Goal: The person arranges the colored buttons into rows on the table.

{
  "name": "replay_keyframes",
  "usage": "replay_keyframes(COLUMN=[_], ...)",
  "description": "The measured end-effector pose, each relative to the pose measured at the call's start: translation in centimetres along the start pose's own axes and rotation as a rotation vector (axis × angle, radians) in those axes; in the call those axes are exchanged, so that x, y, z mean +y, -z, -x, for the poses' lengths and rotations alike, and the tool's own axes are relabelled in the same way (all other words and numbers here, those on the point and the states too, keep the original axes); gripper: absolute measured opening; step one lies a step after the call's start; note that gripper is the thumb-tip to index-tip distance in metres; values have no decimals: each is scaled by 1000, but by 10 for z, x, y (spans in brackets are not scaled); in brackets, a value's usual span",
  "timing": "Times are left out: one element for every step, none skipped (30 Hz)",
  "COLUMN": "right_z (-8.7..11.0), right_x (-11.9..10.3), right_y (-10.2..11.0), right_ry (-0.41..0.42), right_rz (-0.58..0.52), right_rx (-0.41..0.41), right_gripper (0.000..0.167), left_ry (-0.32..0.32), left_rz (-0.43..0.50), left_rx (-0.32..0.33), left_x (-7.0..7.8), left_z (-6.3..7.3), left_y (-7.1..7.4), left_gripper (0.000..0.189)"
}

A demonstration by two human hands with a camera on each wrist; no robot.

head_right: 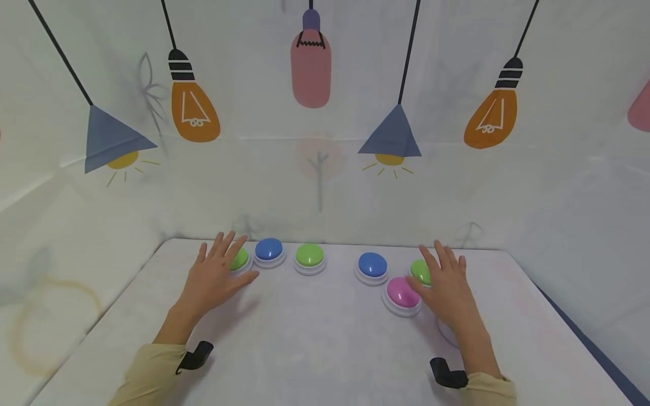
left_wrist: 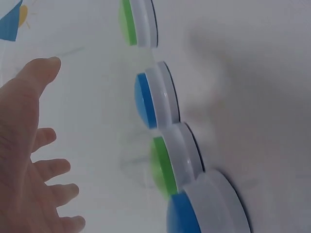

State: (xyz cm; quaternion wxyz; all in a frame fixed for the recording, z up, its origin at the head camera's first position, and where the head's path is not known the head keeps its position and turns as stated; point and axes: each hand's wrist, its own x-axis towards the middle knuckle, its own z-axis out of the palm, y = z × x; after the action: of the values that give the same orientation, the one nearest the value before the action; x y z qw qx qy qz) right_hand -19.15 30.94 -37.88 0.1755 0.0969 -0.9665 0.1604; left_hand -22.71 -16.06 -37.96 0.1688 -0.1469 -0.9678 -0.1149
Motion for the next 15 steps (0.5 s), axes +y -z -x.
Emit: replay_keyframes(right_z=[-3, -6, -10, -13, -16, -19, -22, -25, -28, -31, -34, -37, -40, -43, -46], right_x=[-4, -7, -11, -14, -18, -22, -25, -29, -33, -37, -41, -45, -48, -52, -55], right_y=[-2, -3, -5, -7, -8, -10, -12, -14, -17, -19, -22, -25, -27, -30, -32], right_ry=[3, 3, 8, 10, 13, 19, 26, 33, 44, 51, 61, 73, 83, 92, 98], right_rz=[-13, -24, -32, -40, -49, -54, -46, -37, -27, -20, -9, 2, 11, 14, 12], right_rx=[-11, -24, -35, -47, -58, -66, -71, -79, -84, -91, -95, -97, -100, -106, -108], right_gripper=[80, 80, 79, 79, 78, 78, 77, 77, 77, 77, 76, 76, 77, 77, 77], left_ry=[-5, -9, -13, -15, -18, -19, -23, -24, -25, -25, -25, -25, -27, -27, -28], left_rz=[0, 0, -1, 2, 2, 9, 11, 13, 11, 13, 12, 11, 7, 8, 11], left_rx=[-1, -2, -3, -5, -6, -6, -7, -11, -17, -24, -36, -49, -60, -72, -84], left_x=[3, 5, 8, 10, 13, 16, 18, 21, 23, 25, 27, 29, 31, 33, 35], left_z=[-2, -4, -6, -8, -11, -13, -16, -18, -20, -22, -25, -26, -28, -30, -32], left_y=[-1, -1, -2, -3, -5, -6, -7, -8, -10, -11, -12, -14, -15, -17, -18], left_gripper=[85, 85, 86, 86, 86, 86, 86, 86, 85, 85, 86, 86, 86, 86, 87])
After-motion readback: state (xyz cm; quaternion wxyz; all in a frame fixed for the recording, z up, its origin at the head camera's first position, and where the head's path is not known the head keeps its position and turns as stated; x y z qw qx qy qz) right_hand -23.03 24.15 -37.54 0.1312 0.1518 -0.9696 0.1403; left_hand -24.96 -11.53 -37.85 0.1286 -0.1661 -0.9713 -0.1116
